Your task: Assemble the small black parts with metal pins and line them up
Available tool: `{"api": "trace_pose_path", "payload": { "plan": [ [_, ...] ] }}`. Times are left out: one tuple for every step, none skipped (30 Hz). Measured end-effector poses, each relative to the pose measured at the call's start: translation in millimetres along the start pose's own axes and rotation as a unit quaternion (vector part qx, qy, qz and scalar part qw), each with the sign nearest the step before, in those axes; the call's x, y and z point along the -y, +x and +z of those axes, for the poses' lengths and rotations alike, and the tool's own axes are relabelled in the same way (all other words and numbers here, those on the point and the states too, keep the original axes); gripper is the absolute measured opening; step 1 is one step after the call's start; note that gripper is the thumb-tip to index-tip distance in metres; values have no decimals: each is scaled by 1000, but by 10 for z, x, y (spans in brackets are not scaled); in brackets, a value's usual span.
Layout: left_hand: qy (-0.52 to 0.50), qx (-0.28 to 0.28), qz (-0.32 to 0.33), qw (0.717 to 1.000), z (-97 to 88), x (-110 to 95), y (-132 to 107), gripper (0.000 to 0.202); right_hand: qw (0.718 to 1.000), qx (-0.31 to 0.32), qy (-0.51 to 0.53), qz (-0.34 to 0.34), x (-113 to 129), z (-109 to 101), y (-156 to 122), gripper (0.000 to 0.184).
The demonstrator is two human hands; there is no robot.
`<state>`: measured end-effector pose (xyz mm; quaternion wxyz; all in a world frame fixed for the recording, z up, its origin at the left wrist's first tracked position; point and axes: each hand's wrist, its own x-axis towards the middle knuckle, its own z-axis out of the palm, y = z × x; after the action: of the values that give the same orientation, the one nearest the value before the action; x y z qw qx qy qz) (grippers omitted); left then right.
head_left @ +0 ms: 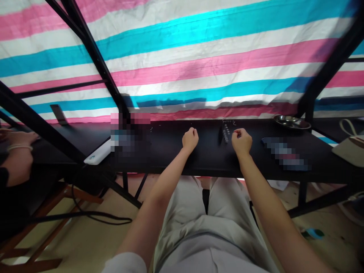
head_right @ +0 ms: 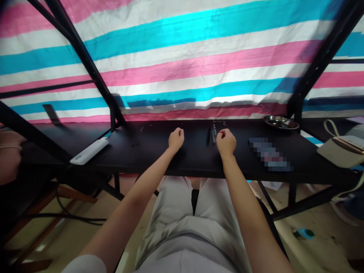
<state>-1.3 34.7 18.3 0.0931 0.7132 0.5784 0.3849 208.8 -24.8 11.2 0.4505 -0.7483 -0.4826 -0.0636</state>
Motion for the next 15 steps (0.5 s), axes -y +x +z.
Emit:
{"api": "trace_pose_path", "payload": {
  "plan": [
    [-22,-12,-3,1000,7,-6,-35,28,1000,-4,3,-10,-1,0,-2,26],
    [-44,-21,-6,999,10,-6,-69,29,1000,-10,7,-20,0,0,-7,26],
    [-64,-28,-9,998,10,-2,-101,29,999,-14,12,-31,3,0,-15,26],
    [-81,-32,-11,996,8,3,-129,29,999,-16,18,-45,9,1,-27,26],
    [-96,-34,-12,995,4,9,-153,30,998,-14,25,-61,19,3,-43,26],
    [-109,-33,-10,993,-1,14,-171,30,996,-6,32,-81,33,6,-65,27],
    [-118,-30,-5,993,-5,17,-184,31,994,6,38,-105,50,12,-91,27],
    [-125,-27,2,992,-7,20,-193,32,990,24,45,-134,70,21,-121,28],
    [-130,-23,9,991,-7,21,-200,33,984,45,51,-166,94,33,-154,28],
    [-135,-16,17,991,-5,21,-204,34,976,66,56,-202,119,49,-188,27],
    [-142,-8,26,990,-1,20,-207,35,965,89,57,-241,147,69,-222,27],
    [-151,4,36,988,7,17,-210,36,952,109,55,-281,176,91,-254,27],
    [-163,20,46,985,16,12,-213,38,937,127,47,-322,204,116,-284,28],
    [-178,39,54,982,29,5,-216,40,921,141,35,-361,232,141,-311,29],
    [-193,57,56,978,43,-3,-220,41,906,150,21,-395,256,166,-333,30]
  ]
}}
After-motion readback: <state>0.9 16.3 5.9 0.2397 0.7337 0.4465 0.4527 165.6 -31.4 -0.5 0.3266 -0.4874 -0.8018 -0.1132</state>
